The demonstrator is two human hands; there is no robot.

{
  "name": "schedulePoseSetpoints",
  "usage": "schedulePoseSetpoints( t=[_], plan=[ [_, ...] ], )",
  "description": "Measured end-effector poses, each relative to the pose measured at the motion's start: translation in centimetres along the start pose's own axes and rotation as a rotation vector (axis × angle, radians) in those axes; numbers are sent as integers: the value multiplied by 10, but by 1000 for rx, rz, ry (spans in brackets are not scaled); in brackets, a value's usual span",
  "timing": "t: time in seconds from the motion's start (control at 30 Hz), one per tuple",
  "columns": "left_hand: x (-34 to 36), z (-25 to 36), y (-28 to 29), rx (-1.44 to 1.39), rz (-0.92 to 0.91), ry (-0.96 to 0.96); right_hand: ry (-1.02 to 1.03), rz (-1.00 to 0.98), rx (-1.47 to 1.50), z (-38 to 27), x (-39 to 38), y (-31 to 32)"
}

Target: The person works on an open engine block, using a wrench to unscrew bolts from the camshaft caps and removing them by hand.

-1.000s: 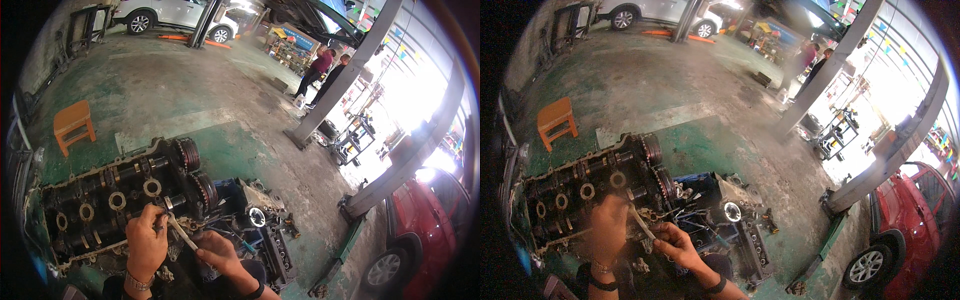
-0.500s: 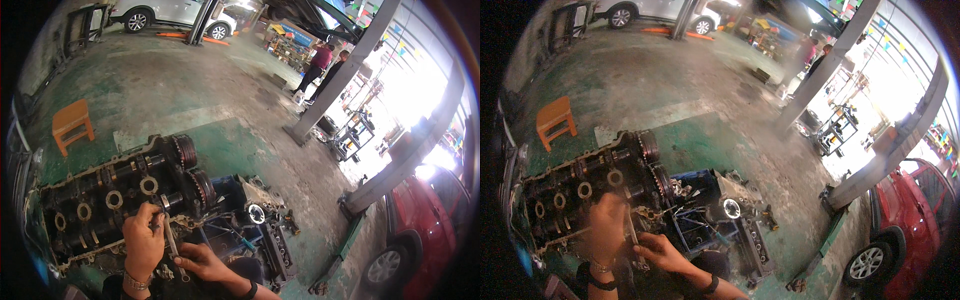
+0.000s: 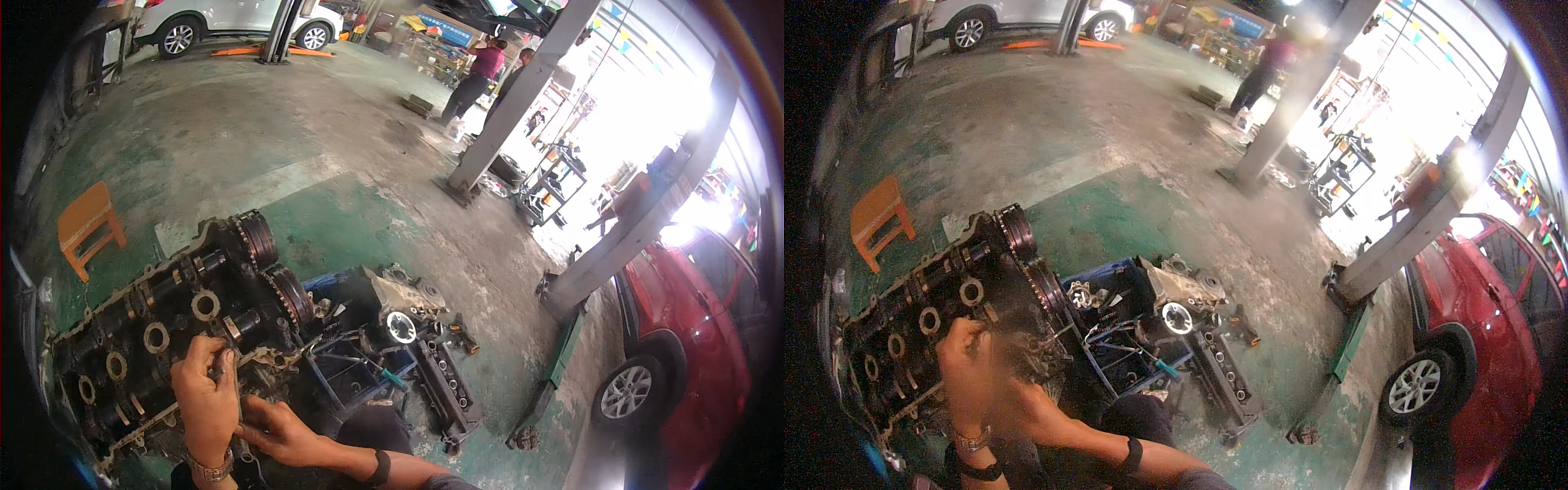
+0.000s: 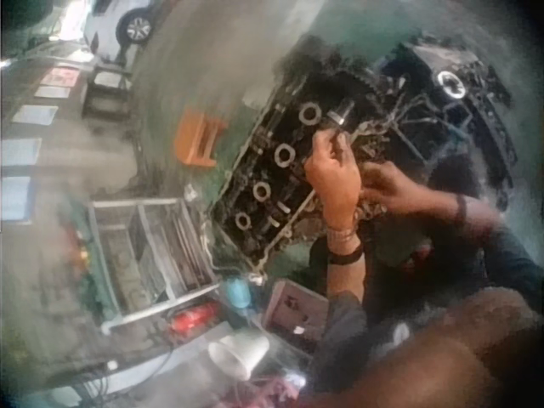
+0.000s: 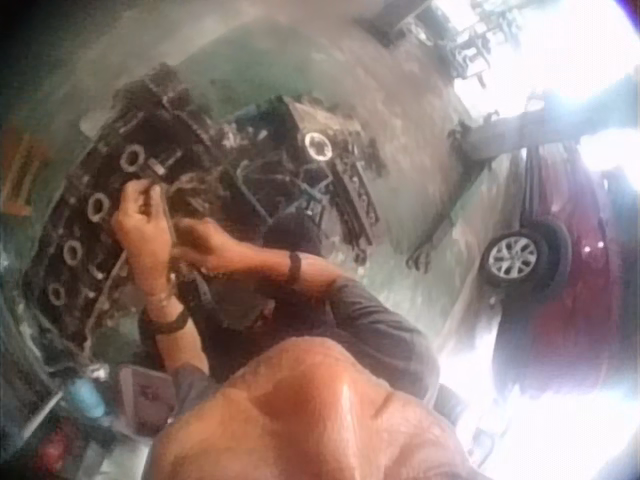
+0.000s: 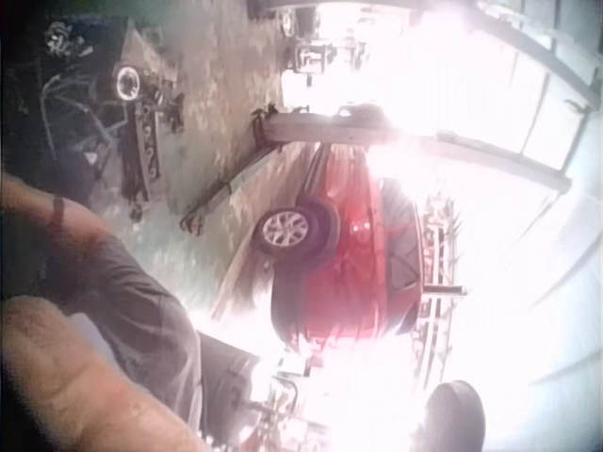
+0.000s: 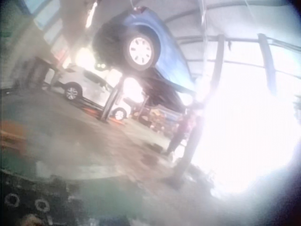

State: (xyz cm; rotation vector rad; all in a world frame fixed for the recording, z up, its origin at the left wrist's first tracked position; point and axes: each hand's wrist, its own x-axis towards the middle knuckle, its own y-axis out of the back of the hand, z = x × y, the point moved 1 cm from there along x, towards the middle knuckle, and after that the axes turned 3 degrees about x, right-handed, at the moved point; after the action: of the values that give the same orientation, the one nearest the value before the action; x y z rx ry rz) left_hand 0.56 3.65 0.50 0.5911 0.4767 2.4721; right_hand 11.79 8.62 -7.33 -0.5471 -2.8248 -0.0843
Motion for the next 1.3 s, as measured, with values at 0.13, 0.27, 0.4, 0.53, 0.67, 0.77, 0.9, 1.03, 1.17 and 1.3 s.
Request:
schedulePoseSetpoints(
  t=[0.13, 0.27, 0.4, 0.53, 0.67, 0.77, 0.9, 1.03, 1.17, 1.3],
  plan=[
    [0, 4, 3, 33, -2, -21, 55, 44, 79, 4, 5, -12],
    [1, 8, 6, -23, -31, -17, 1, 56, 68, 3, 7, -18],
    [-1, 11, 8, 25, -53, -8, -32, 57, -15, 6, 8, -23],
    [-4, 11, 12, 143, -31, -89, -30, 63, -30, 10, 12, -27],
    [-3, 8, 16, 138, -64, -80, -13, 67, 3, 4, 14, -24],
    [-3, 8, 17, 99, -77, -99, -56, 35, -16, -6, 12, -17],
    [-4, 7, 18, 153, -95, -54, 53, 144, 59, -20, 14, -12],
    [-2, 2, 12, 105, -83, -42, 4, 74, -28, -28, 12, 3],
    [-5, -8, 9, 145, -41, -15, 34, 57, -1, -34, 7, 17],
    [-6, -15, 8, 247, -5, -48, -15, 84, 70, -34, 5, 27]
  ],
)
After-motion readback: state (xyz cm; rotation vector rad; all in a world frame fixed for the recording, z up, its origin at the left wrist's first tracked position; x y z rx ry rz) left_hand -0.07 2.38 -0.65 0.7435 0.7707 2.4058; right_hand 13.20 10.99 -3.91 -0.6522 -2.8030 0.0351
